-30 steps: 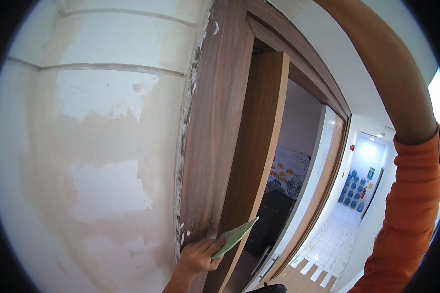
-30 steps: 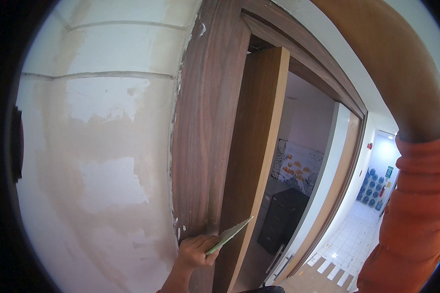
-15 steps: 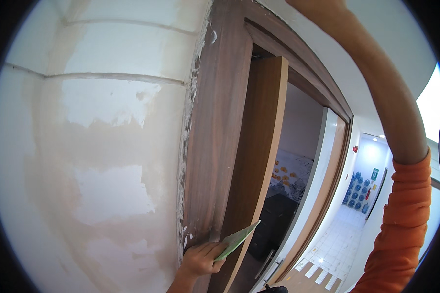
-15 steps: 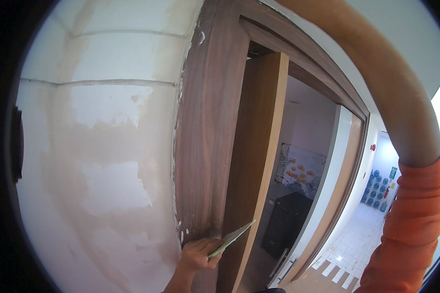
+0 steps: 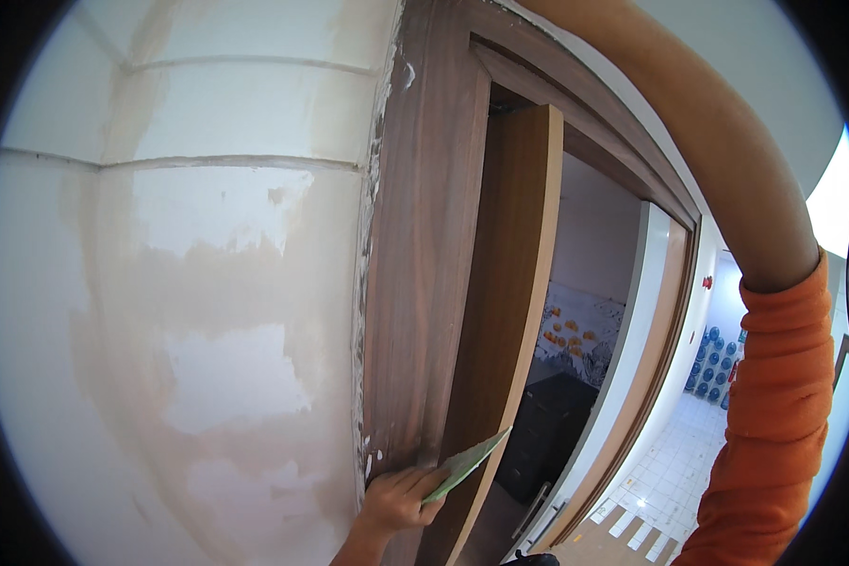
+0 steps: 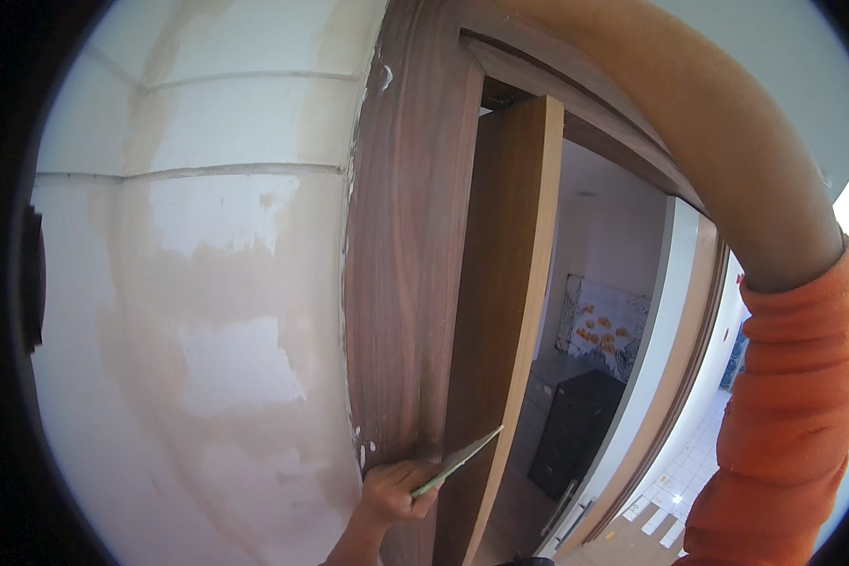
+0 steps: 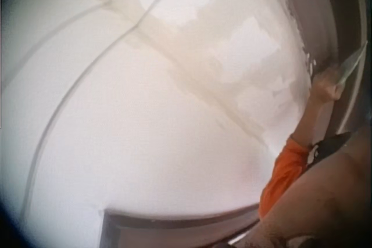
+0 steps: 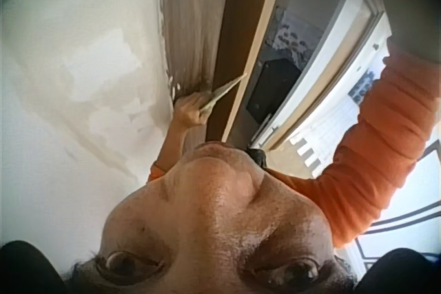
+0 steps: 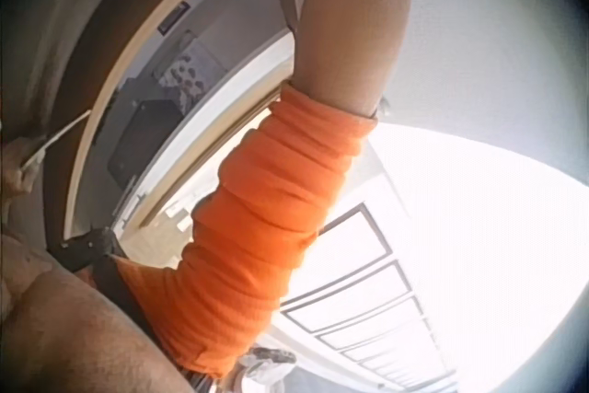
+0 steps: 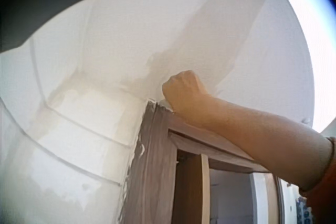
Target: The person applies wall compound to a wall near a door frame using a putty knife and hawk. They repeatedly scoop compound from the hawk and spread it along the wall surface, smoothing it with the knife.
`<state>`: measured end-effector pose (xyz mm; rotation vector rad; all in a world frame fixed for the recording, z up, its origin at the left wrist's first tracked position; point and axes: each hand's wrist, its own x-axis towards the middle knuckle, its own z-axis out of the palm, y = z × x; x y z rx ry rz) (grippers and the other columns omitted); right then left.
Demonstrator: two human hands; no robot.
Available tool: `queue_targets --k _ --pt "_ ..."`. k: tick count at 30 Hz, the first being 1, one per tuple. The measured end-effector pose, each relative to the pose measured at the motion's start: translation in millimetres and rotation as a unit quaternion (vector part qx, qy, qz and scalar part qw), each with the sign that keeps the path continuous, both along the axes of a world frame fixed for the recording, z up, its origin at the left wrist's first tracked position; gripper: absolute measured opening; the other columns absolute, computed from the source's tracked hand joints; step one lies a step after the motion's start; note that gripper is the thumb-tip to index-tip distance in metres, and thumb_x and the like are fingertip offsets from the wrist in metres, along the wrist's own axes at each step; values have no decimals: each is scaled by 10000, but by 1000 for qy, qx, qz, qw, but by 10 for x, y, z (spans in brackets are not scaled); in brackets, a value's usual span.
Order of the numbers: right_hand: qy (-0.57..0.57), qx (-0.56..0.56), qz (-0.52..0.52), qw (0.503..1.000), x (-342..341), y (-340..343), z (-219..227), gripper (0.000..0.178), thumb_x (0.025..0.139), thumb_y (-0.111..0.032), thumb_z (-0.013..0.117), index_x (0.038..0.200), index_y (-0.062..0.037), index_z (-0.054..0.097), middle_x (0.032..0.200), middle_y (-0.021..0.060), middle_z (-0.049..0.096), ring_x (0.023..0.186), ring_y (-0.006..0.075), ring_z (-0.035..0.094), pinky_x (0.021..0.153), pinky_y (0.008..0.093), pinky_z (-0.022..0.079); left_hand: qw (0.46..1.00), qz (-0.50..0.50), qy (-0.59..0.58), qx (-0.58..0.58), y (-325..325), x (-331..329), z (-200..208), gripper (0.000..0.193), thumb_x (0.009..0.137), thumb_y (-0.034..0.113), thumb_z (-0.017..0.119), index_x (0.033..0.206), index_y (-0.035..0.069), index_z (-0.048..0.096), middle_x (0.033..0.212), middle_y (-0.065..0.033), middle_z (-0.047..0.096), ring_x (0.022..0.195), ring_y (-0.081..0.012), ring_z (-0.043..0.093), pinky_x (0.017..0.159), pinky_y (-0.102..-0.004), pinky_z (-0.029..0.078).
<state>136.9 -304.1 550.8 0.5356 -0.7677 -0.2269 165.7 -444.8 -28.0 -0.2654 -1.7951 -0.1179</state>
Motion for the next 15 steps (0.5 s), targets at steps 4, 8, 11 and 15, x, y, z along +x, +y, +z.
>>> queue_targets --k 4,8,11,15 --pt "33 16 17 999 97 -45 237 146 794 -140 675 777 -26 765 850 223 741 813 363 741 709 449 580 1000 5 0 7 17 -5 10 234 800 189 736 1006 81 756 853 -50 736 694 -196 712 596 -308 579" --pt "1 -11 20 1000 177 68 216 153 805 -162 702 787 -22 763 859 221 741 828 368 740 723 456 581 1000 13 4 11 1 17 1 197 811 188 733 977 85 760 840 -51 735 683 -197 710 587 -310 576" --pt "-9 -54 73 996 283 453 -183 183 830 -189 721 885 -20 761 902 194 753 867 358 742 758 452 580 1000 16 11 12 1 -3 2 171 828 190 733 963 89 765 828 -55 736 673 -204 709 584 -311 576" --pt "-48 -22 207 977 222 979 -740 223 864 -201 723 1038 -66 749 1016 180 753 950 331 740 832 418 575 993 -10 -46 106 103 64 37 152 861 202 746 956 85 773 800 -64 733 653 -218 707 574 -290 570"
